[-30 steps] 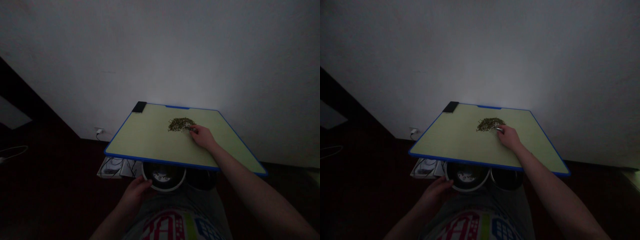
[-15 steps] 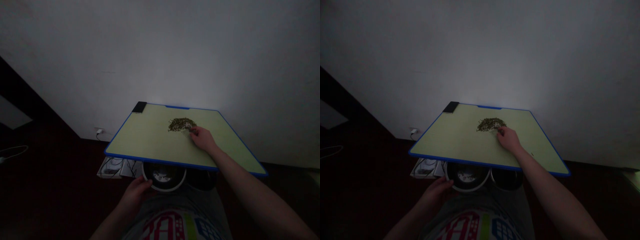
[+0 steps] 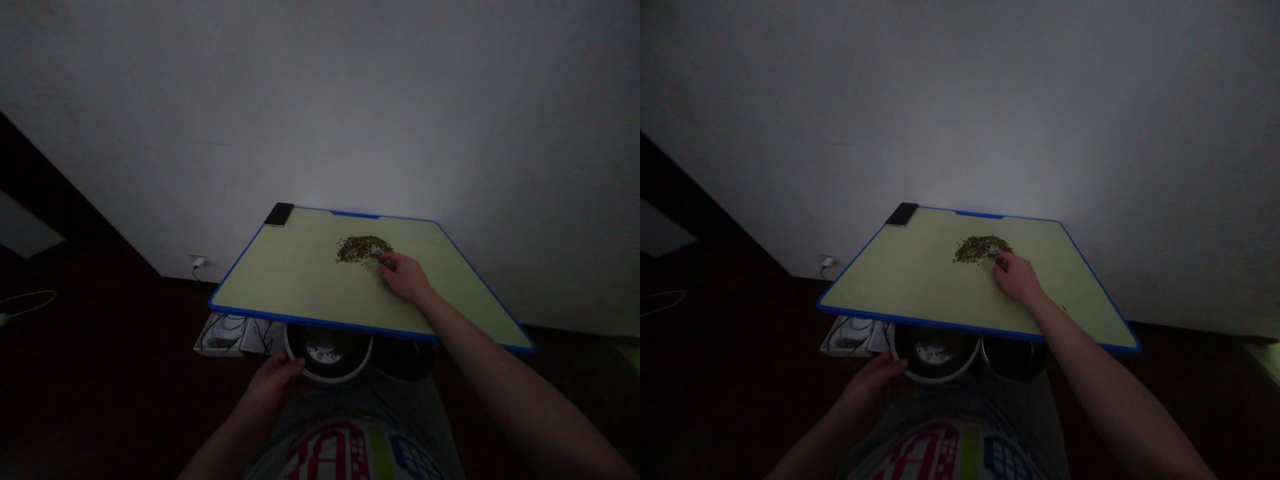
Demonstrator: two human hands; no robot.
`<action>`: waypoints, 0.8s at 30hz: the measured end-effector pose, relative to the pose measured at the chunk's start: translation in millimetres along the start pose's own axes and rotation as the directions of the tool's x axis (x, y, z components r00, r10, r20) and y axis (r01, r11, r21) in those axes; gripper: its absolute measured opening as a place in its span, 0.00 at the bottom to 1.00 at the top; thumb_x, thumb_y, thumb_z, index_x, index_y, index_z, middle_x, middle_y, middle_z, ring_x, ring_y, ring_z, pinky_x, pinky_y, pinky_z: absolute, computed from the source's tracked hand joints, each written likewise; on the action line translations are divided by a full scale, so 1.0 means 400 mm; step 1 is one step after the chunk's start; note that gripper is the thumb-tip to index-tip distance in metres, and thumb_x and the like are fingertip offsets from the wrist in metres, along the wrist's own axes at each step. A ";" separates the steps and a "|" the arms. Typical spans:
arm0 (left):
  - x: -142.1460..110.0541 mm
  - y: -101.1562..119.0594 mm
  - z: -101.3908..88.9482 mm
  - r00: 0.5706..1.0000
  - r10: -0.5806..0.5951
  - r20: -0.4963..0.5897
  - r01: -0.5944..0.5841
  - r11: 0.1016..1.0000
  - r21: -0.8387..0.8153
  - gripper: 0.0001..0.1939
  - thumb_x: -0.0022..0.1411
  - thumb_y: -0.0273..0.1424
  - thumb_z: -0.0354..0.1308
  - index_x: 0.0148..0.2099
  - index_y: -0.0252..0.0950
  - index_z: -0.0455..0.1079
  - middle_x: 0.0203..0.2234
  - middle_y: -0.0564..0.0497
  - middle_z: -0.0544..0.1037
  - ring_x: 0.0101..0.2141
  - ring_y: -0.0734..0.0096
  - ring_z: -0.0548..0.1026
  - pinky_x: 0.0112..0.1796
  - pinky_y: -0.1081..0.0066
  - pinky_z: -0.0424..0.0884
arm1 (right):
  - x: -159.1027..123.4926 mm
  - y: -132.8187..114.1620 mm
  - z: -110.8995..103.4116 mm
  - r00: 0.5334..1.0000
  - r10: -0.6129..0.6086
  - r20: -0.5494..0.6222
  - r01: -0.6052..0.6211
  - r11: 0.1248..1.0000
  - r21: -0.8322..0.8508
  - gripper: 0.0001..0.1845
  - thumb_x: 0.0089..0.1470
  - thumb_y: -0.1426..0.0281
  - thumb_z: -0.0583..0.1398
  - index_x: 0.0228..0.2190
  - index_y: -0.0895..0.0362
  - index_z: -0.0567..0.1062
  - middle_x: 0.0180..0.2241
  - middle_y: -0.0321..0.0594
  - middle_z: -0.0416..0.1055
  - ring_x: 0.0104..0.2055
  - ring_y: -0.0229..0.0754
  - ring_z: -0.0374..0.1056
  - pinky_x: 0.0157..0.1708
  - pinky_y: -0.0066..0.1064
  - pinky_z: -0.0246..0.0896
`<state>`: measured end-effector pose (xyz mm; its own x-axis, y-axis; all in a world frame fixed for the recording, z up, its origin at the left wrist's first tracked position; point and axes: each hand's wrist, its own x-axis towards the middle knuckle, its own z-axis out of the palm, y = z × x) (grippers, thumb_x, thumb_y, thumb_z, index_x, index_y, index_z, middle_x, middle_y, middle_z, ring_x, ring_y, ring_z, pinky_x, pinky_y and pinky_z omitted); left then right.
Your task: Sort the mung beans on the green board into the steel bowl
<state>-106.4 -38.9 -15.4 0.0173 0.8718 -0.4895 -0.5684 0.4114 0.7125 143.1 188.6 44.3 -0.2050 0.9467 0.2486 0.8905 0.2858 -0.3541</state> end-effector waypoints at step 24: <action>0.004 -0.007 -0.004 1.000 0.020 0.001 -0.020 1.000 -0.015 0.12 0.52 0.28 0.62 0.41 0.32 0.74 0.38 0.42 0.82 0.40 0.55 0.79 0.39 0.62 0.73 | 0.018 -0.004 0.016 0.998 -0.015 -0.055 0.015 1.000 -0.009 0.18 0.52 0.65 0.56 0.43 0.59 0.76 0.30 0.44 0.75 0.34 0.43 0.70 0.37 0.32 0.60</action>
<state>-106.0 -39.1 -19.2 0.0067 0.8801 -0.4748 -0.5813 0.3898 0.7143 137.5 196.0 41.0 -0.1957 0.9325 0.3035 0.8911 0.2983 -0.3420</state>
